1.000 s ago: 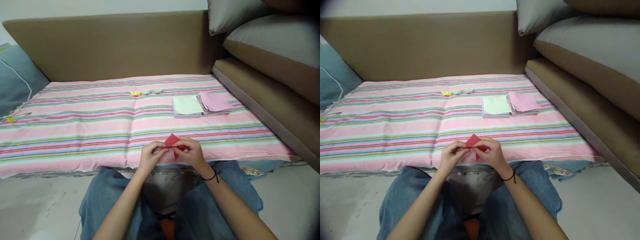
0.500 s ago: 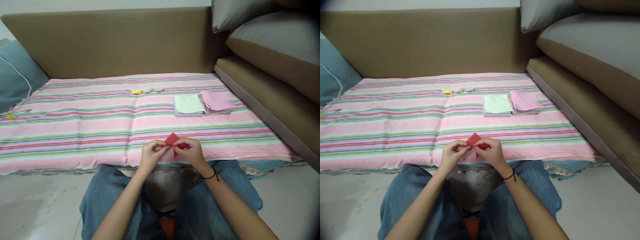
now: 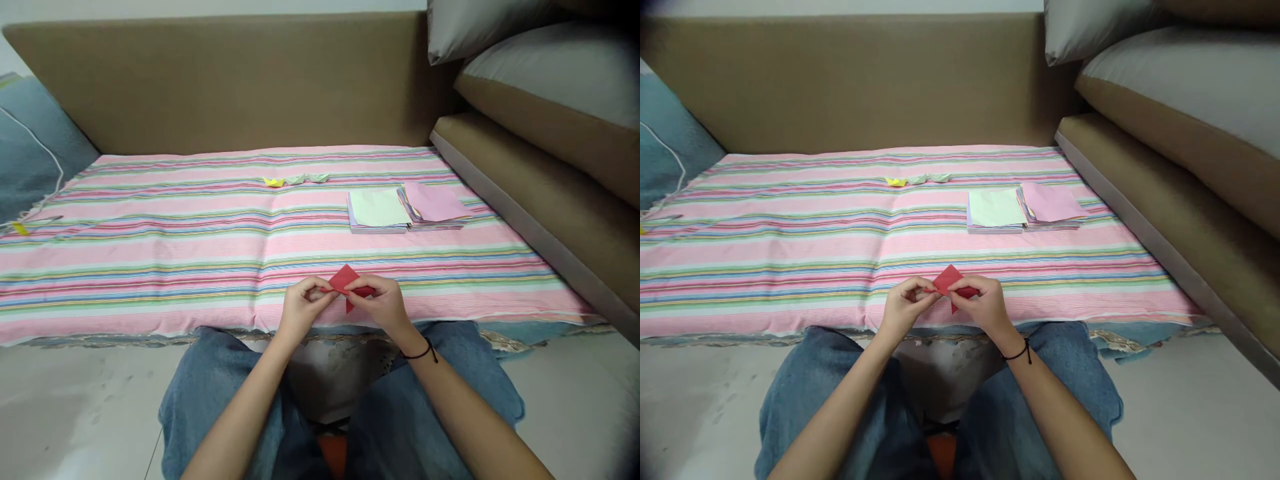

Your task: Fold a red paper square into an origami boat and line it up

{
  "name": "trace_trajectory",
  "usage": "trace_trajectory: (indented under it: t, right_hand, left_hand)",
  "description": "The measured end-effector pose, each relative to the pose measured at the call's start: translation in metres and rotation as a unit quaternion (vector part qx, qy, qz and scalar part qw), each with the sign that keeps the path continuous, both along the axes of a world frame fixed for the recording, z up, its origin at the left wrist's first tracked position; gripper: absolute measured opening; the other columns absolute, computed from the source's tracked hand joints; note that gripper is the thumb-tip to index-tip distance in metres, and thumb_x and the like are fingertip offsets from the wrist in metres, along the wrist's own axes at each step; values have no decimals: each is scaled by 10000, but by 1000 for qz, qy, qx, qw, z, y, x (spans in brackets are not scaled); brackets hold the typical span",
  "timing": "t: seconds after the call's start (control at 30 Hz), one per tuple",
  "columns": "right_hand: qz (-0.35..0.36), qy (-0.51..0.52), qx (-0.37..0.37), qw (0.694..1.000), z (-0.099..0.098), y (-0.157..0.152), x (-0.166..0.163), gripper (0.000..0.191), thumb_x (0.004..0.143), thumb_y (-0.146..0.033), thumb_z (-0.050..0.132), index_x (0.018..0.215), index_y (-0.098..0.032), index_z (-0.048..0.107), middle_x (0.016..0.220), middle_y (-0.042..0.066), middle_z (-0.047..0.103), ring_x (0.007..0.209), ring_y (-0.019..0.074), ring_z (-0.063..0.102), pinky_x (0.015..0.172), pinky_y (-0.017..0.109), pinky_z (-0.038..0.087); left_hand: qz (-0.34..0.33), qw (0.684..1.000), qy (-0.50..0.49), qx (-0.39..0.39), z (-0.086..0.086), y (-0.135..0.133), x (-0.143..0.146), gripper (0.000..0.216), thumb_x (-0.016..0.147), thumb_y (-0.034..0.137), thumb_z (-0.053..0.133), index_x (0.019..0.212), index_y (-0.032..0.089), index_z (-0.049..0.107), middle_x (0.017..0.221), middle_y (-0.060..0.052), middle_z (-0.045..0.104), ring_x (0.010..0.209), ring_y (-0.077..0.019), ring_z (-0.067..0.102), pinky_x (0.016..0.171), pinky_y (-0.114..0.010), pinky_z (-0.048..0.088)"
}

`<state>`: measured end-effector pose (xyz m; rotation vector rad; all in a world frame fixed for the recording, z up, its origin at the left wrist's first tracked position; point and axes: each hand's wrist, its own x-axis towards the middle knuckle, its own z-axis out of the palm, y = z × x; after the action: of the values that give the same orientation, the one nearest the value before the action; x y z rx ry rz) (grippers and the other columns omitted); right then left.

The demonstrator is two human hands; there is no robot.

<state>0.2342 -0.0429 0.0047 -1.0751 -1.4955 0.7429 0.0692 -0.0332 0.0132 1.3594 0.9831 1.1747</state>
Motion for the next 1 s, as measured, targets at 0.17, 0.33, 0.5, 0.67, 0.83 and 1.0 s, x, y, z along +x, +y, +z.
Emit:
trace_trajectory:
  t: [0.17,0.33,0.5,0.67,0.83,1.0]
  right_hand:
    - [3,15,-6,1000,0,0,2,130,683,-214,701,812,-216,711,831,44,715,758,203,663,688,314,538]
    - [5,126,-82,989,2,1,3,435,711,-300,700,1127,-240,590,860,37,720,803,206,673,700,321,548]
    - [-4,133,-120,984,0,5,5,172,674,-317,716,782,-193,667,753,45,716,701,197,680,640,303,549]
    - [4,130,-105,986,0,3,3,251,684,-277,712,903,-210,609,789,32,700,736,174,674,655,276,545]
    - [6,121,-71,990,-2,1,-1,319,713,-245,687,951,-243,474,834,22,700,668,147,661,575,243,522]
    - [-6,90,-43,995,-4,2,-1,244,721,-216,672,905,-233,513,853,30,693,732,168,671,592,251,532]
  left_hand:
    - [-4,1000,14,20,1,3,-5,132,656,248,716,702,160,631,725,-22,673,635,-134,633,597,-230,517]
    - [-34,993,84,79,-1,4,-9,48,704,209,671,705,167,648,764,-43,676,707,-153,637,625,-239,500]
    - [-67,982,139,111,2,1,-9,25,732,201,648,734,175,650,756,-39,661,713,-149,617,636,-237,473]
    - [-33,993,80,83,0,-2,0,99,716,262,678,718,172,636,836,-57,654,798,-163,616,684,-245,485]
    - [11,999,28,44,-6,-2,5,116,691,263,701,693,164,640,784,-52,653,777,-163,616,710,-268,489]
    - [44,999,-14,-23,-5,-4,9,180,629,289,738,607,149,627,769,-54,667,694,-149,625,663,-270,505]
